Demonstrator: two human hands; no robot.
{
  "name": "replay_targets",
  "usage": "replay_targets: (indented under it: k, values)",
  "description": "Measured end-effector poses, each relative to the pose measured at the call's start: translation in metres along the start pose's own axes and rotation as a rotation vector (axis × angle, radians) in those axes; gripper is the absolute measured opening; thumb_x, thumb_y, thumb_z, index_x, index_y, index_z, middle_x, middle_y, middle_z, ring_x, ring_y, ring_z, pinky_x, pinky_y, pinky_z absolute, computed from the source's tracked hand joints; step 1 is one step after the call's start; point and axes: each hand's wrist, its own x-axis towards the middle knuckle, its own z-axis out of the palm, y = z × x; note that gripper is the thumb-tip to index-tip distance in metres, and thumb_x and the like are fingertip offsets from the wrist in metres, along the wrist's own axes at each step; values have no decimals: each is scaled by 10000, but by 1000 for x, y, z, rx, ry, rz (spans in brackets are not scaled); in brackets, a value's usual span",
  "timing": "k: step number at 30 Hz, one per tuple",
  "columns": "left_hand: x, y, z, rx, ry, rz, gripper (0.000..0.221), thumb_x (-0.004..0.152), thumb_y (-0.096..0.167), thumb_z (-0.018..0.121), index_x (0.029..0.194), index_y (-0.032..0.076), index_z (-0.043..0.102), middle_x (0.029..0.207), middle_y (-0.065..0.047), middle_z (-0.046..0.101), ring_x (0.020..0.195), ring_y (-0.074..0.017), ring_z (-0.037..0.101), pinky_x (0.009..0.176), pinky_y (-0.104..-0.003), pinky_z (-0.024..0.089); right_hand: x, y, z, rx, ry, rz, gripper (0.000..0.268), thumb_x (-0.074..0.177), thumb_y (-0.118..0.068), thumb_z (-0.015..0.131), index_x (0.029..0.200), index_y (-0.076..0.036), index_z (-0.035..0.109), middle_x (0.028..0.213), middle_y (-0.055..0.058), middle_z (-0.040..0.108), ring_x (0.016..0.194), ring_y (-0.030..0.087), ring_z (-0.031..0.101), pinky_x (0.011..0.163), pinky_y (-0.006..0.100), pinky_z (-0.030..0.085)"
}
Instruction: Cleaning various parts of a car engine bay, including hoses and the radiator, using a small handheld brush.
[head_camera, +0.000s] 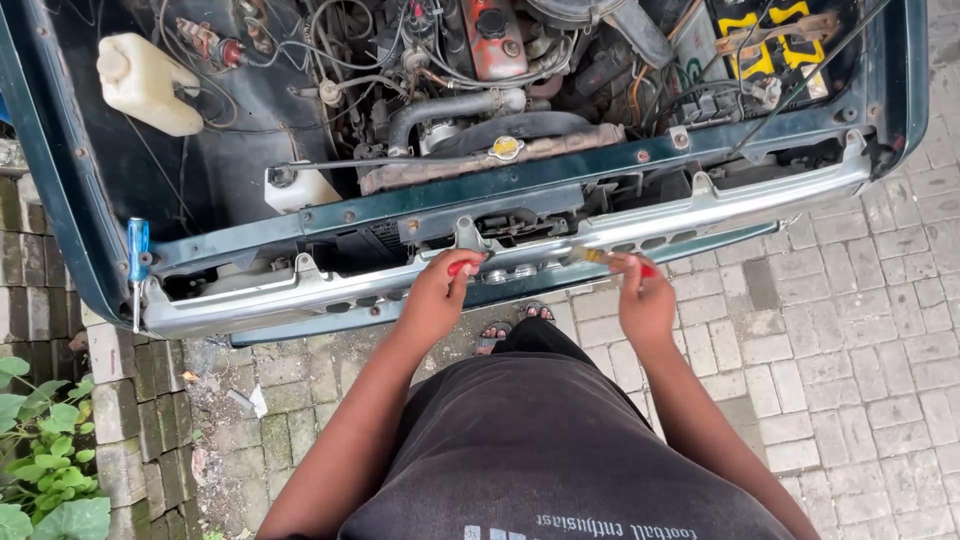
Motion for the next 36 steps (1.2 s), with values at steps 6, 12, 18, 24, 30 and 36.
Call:
replay_targets:
  k: [6,12,18,24,30,36]
  values:
    - [-18,-18,9,-376,55,-31,286,1104,87,377,1274,56,605,1229,-235,694,1210,-391,658,1045,-509,513,-16,-12,-11,155,51,-196,273,1144,-109,483,1252,-47,726,1045,203,756,1039,306,691,935,450,519]
    - [-32,-18,11,-196,99,-104,276,1083,96,429,1240,83,656,1179,-212,725,1160,-354,697,1033,-511,514,-17,13,4,38,-55,-32,336,1151,-340,451,1119,-232,768,882,11,787,660,169,640,678,341,514]
    - [-41,-37,38,-62,203,-106,262,1090,102,461,1274,86,646,1157,-228,716,1161,-412,679,1004,-536,531,-14,60,50,-128,-51,-678,300,999,-148,658,1276,-202,761,1064,105,773,996,340,729,856,427,585]
    - [-62,-59,74,59,197,-222,254,1068,147,508,1246,161,689,1142,-141,711,1098,-348,709,970,-488,566,-17,76,51,-317,-7,-741,298,1009,-269,630,1285,-329,727,1026,13,778,969,268,740,823,387,602]
    - [-83,-30,86,9,424,-99,230,1053,76,521,1173,111,714,1148,-176,713,1074,-385,711,950,-482,568,-11,87,43,-240,-39,-689,218,1042,-299,590,1169,-297,767,874,-21,765,846,223,730,766,350,600]
    - [-85,-16,89,-112,524,26,240,1063,25,481,1165,57,696,1172,-196,696,1096,-357,712,975,-478,553,-7,103,35,-168,5,-758,304,1029,-191,595,1297,-256,722,1000,18,781,926,292,713,825,419,586]
